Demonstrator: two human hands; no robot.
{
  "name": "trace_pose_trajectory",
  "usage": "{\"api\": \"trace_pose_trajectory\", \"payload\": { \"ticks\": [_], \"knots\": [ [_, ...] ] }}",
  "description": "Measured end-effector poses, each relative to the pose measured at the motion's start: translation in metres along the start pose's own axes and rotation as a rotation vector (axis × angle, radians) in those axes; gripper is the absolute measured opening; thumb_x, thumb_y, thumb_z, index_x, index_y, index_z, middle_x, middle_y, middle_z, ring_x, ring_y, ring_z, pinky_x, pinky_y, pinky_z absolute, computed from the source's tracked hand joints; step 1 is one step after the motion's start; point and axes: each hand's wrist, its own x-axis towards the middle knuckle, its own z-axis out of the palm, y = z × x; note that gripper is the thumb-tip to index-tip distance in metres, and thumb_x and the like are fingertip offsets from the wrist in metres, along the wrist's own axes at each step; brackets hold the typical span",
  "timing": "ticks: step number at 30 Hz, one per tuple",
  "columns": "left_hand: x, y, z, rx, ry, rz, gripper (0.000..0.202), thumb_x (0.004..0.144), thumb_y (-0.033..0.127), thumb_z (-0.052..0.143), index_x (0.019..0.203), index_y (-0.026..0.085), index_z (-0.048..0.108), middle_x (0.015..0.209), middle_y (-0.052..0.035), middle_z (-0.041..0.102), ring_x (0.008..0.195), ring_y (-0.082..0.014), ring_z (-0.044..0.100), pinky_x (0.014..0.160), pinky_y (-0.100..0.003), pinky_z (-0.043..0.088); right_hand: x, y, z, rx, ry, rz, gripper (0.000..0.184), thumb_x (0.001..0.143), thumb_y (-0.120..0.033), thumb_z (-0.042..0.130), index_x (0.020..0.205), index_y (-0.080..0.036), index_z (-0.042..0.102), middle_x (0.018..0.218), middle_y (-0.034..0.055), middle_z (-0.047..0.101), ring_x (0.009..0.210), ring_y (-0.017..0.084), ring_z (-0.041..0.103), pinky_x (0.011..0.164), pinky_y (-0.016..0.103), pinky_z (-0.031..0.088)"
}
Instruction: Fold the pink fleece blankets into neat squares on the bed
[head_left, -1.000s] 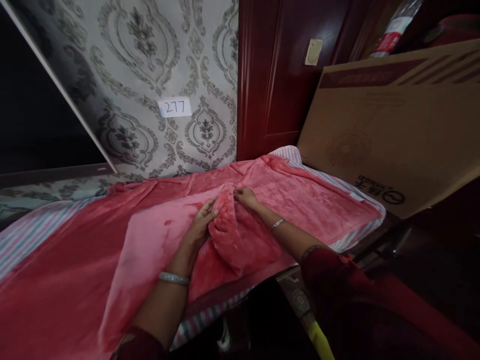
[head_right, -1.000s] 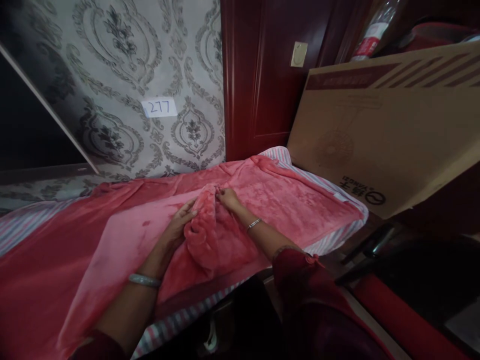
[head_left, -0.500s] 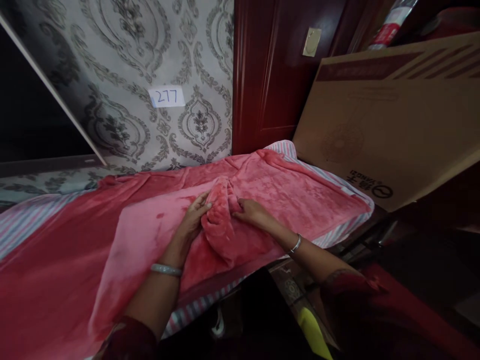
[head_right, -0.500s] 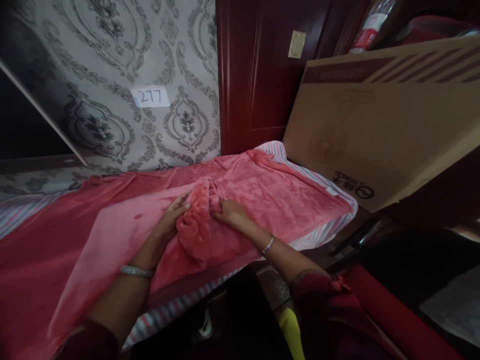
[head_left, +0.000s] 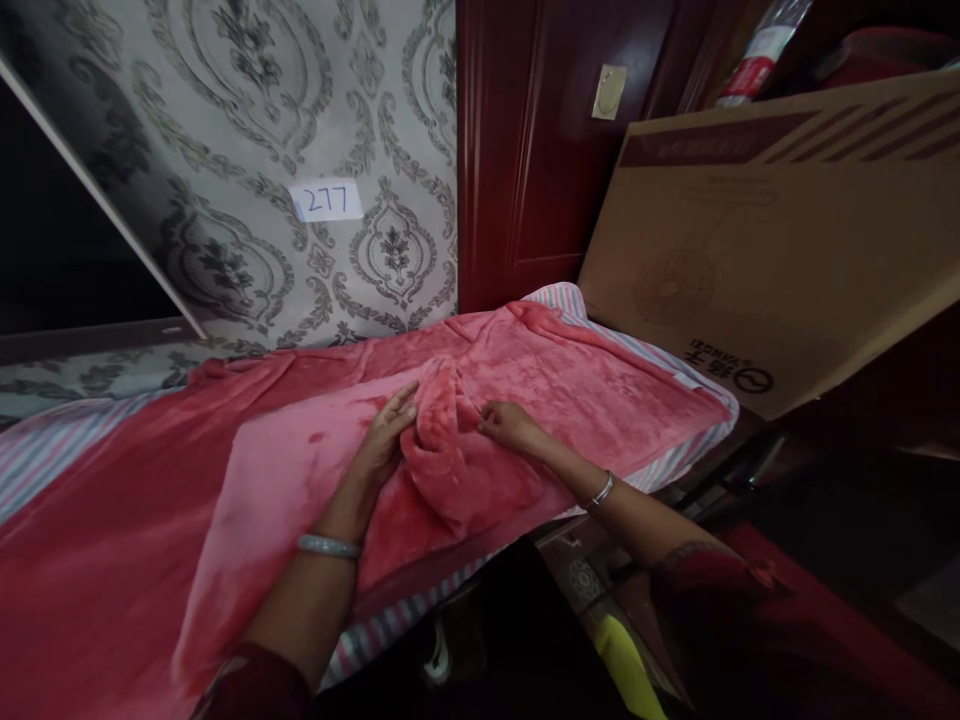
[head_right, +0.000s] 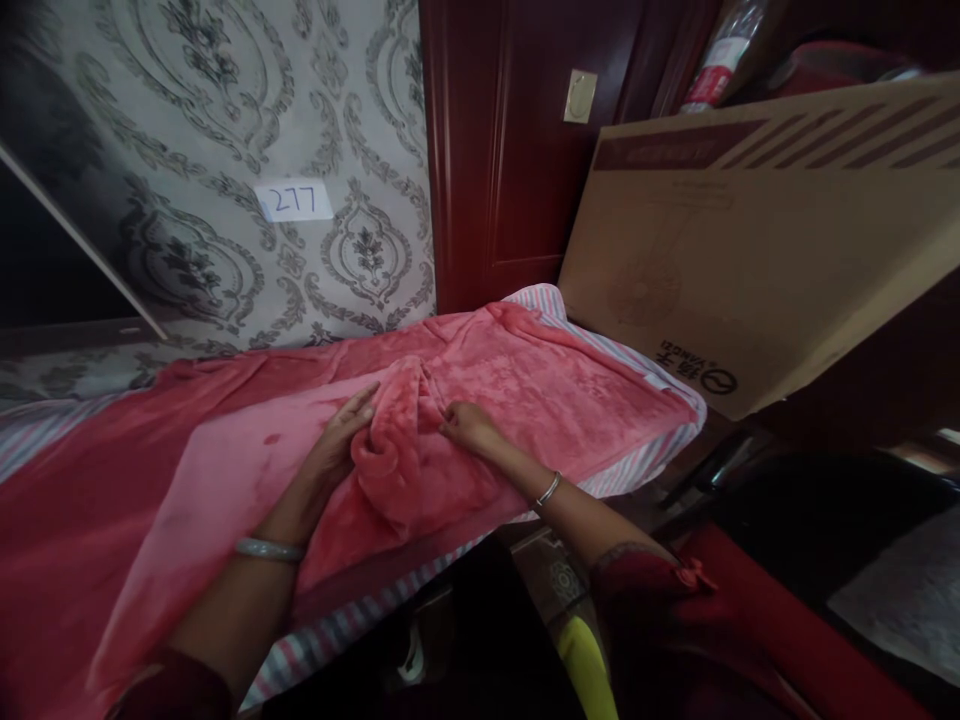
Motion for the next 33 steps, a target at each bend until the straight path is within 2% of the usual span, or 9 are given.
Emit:
{"api": "trace_pose_trajectory", "payload": {
  "ticks": [7,9,12,16,21,24,26,30,33],
  "knots": [
    [0.001,0.0,-0.005,0.013,-0.098,0.053,0.065,0.077,0.044,0.082,0.134,0.02,0.063,0.132,-0.0174,0.069,0.123,-0.0318,0.065,0.104,-0.045,0.05,0.005,-0.003,-0.026,0.135,0.118,0.111,0.022,0.078,-0.01,0.058,0.092,-0.021,0.071,0.066,0.0,0.067,0.058,0.017,0.06,0.06,0.028,0.044],
    [0.0,-0.001,-0.004,0.141,-0.131,0.084,0.062,0.08,0.046,0.079,0.135,0.02,0.064,0.134,-0.018,0.067,0.127,-0.0329,0.062,0.107,-0.048,0.047,0.001,-0.011,-0.035,0.164,0.202,0.005,0.023,0.081,-0.013,0.057,0.097,-0.021,0.071,0.077,0.0027,0.072,0.066,0.018,0.064,0.063,0.029,0.048],
    [-0.005,-0.005,0.002,0.644,-0.267,0.247,0.055,0.086,0.048,0.071,0.135,0.023,0.065,0.144,-0.0142,0.062,0.137,-0.0323,0.053,0.117,-0.052,0.037,-0.012,-0.033,-0.041,0.164,0.283,-0.257,0.025,0.085,-0.019,0.056,0.105,-0.022,0.071,0.099,0.0064,0.075,0.085,0.021,0.069,0.074,0.033,0.053],
    [-0.009,-0.013,0.013,1.339,-0.483,0.54,0.054,0.093,0.044,0.058,0.142,0.023,0.059,0.156,-0.0121,0.049,0.147,-0.0323,0.038,0.122,-0.057,0.026,-0.02,-0.07,-0.027,0.091,0.221,-0.473,0.034,0.089,-0.022,0.054,0.119,-0.02,0.069,0.119,0.0091,0.072,0.106,0.021,0.067,0.094,0.038,0.053],
    [-0.011,-0.019,0.02,1.354,-0.541,0.609,0.042,0.096,0.037,0.05,0.129,0.017,0.067,0.139,-0.0144,0.065,0.132,-0.0308,0.055,0.113,-0.051,0.041,-0.001,-0.103,0.007,-0.084,0.022,-0.45,0.048,0.094,-0.024,0.052,0.141,-0.016,0.057,0.145,0.0143,0.059,0.136,0.024,0.053,0.117,0.045,0.037],
    [-0.014,-0.002,0.015,1.298,-0.442,0.553,0.039,0.095,0.03,0.046,0.124,0.017,0.068,0.127,-0.013,0.071,0.119,-0.0277,0.064,0.105,-0.046,0.049,0.016,-0.118,0.02,-0.195,-0.095,-0.393,0.052,0.098,-0.026,0.047,0.147,-0.011,0.051,0.153,0.0172,0.051,0.143,0.026,0.045,0.121,0.046,0.031],
    [-0.016,0.022,0.004,1.413,-0.31,0.487,0.042,0.093,0.027,0.047,0.129,0.017,0.067,0.132,-0.0136,0.068,0.123,-0.0274,0.063,0.108,-0.045,0.047,0.028,-0.13,0.024,-0.258,-0.129,-0.38,0.052,0.1,-0.028,0.043,0.149,-0.011,0.049,0.154,0.0172,0.049,0.145,0.026,0.043,0.12,0.045,0.032],
    [-0.023,0.077,-0.035,1.848,0.13,0.181,0.051,0.096,0.039,0.047,0.142,0.018,0.058,0.151,-0.0169,0.054,0.141,-0.0324,0.048,0.12,-0.052,0.032,0.049,-0.144,0.03,-0.382,-0.063,-0.293,0.05,0.104,-0.032,0.038,0.149,-0.014,0.049,0.155,0.0157,0.048,0.146,0.028,0.04,0.119,0.049,0.031],
    [-0.033,0.095,-0.073,1.988,0.38,-0.08,0.057,0.1,0.043,0.038,0.148,0.017,0.052,0.155,-0.0186,0.048,0.148,-0.0358,0.037,0.121,-0.062,0.02,0.055,-0.125,0.041,-0.461,0.028,-0.192,0.051,0.105,-0.041,0.038,0.151,-0.019,0.047,0.16,0.0131,0.042,0.151,0.032,0.03,0.121,0.057,0.022]
  ]
}}
